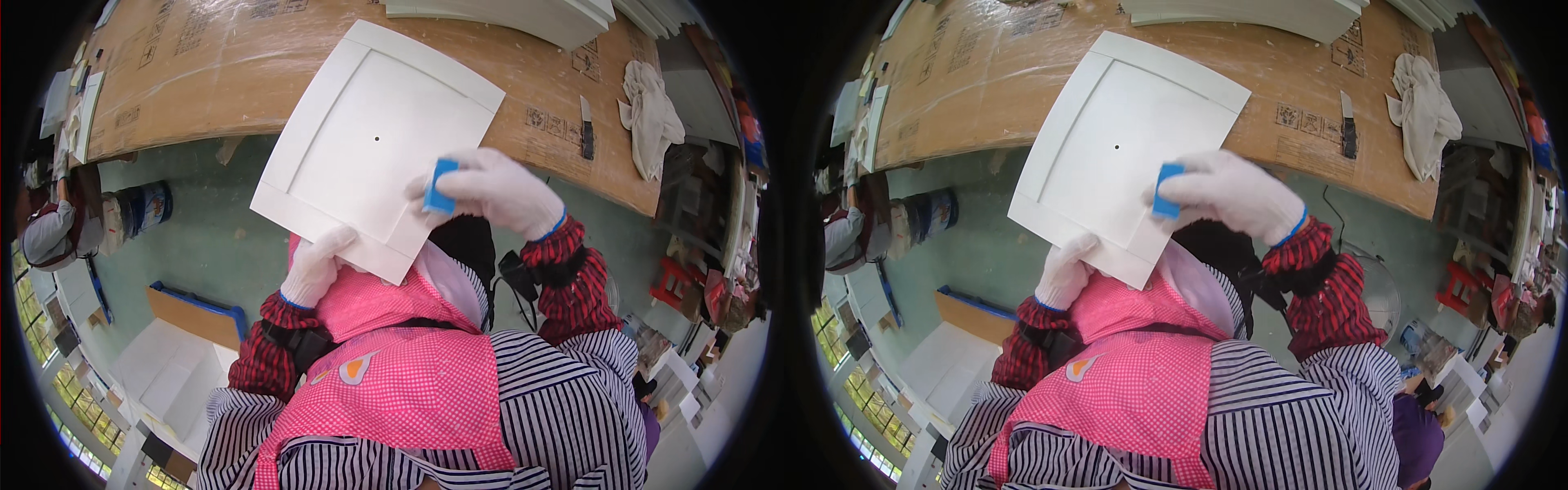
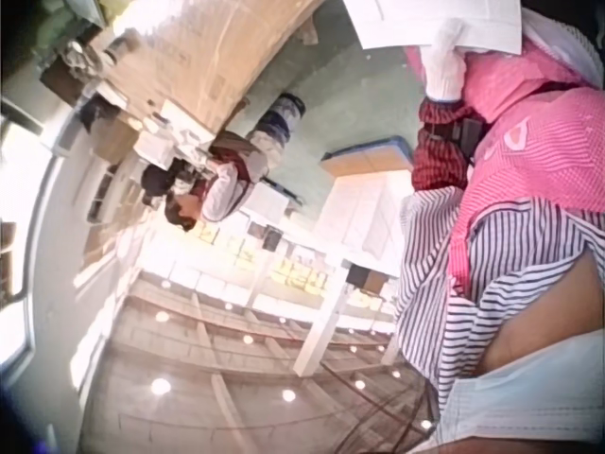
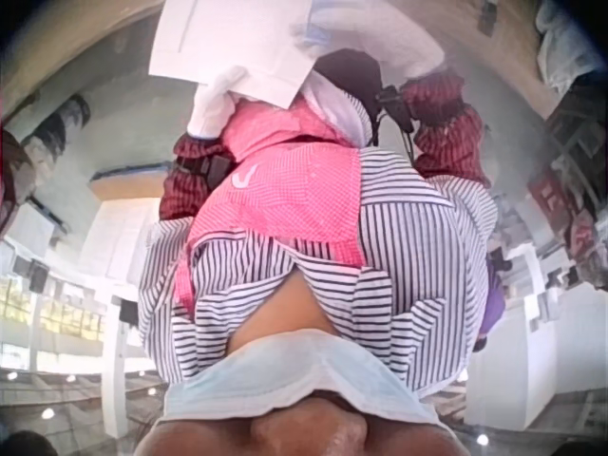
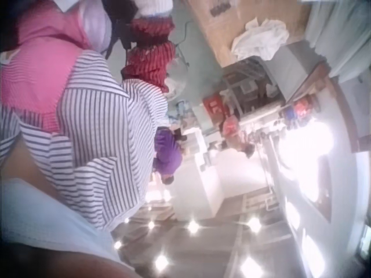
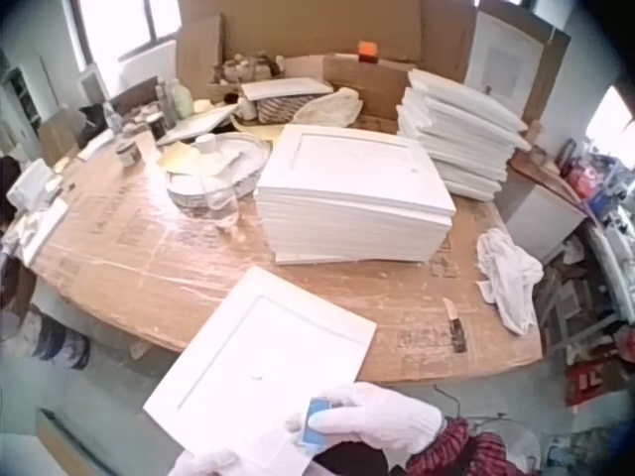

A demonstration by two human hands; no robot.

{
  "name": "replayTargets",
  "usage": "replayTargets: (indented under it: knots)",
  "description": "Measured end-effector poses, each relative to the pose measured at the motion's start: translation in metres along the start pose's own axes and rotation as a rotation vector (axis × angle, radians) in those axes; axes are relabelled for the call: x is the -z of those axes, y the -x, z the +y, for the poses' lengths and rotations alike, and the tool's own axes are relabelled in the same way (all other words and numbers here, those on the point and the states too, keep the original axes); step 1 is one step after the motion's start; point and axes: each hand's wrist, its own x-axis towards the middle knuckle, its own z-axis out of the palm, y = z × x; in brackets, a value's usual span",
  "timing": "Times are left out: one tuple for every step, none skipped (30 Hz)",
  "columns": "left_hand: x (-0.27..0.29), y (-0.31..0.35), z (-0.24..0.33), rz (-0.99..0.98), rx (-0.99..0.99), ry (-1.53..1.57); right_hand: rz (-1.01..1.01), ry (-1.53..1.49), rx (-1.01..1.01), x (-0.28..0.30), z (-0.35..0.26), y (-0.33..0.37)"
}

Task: Finishing and sanding the edges and surface of a white-painted cabinet door panel.

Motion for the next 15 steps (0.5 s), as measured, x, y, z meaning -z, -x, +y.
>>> replayTargets:
  knots:
    - [-0.005, 0.003, 0.005, 0.014, -0.006, 0.015, 0.083, -0.089, 0.036, 0.019, -0.013, -0.006]
    - [-0.01, 0.003, 0.008, 0.018, -0.012, 0.035, 0.154, -0.172, 0.175, 0.047, -0.021, -0.013]
    - [-0.012, 0.004, 0.01, 0.024, -0.018, 0.05, 0.223, -0.259, 0.315, 0.076, -0.024, -0.021]
    - [-0.014, 0.003, 0.01, 0.003, -0.023, 0.051, 0.375, -0.21, 0.505, 0.104, -0.03, -0.027]
    - [-0.011, 0.003, 0.01, -0.004, -0.031, 0.054, 0.515, -0.159, 0.688, 0.108, -0.037, -0.034]
    - [-0.009, 0.003, 0.01, -0.013, -0.039, 0.057, 0.501, -0.227, 0.733, 0.11, -0.037, -0.035]
    - [-0.004, 0.002, 0.008, -0.055, 0.009, 0.045, 0.488, -0.296, 0.778, 0.111, -0.038, -0.034]
    - [0.005, 0.001, 0.006, -0.083, 0.051, 0.031, 0.461, -0.37, 0.819, 0.106, -0.039, -0.038]
    - [0.007, 0.002, 0.01, -0.116, 0.097, 0.018, 0.416, -0.372, 0.798, 0.094, -0.035, -0.037]
    - [0.005, 0.004, 0.012, -0.097, 0.128, 0.091, 0.373, -0.374, 0.777, 0.078, -0.027, -0.032]
    - [-0.004, 0.007, 0.017, -0.072, 0.157, 0.165, 0.323, -0.378, 0.754, 0.063, -0.017, -0.028]
    - [-0.013, 0.008, 0.023, -0.067, 0.19, 0.234, 0.29, -0.419, 0.682, 0.058, 0.001, -0.027]
    - [-0.01, 0.007, 0.023, -0.086, 0.18, 0.245, 0.323, -0.359, 0.63, 0.03, 0.014, -0.023]
    - [-0.008, 0.006, 0.023, -0.114, 0.175, 0.259, 0.294, -0.329, 0.56, 0.006, 0.02, -0.01]
    - [-0.006, 0.005, 0.021, -0.14, 0.17, 0.274, 0.263, -0.31, 0.484, -0.013, 0.026, 0.001]
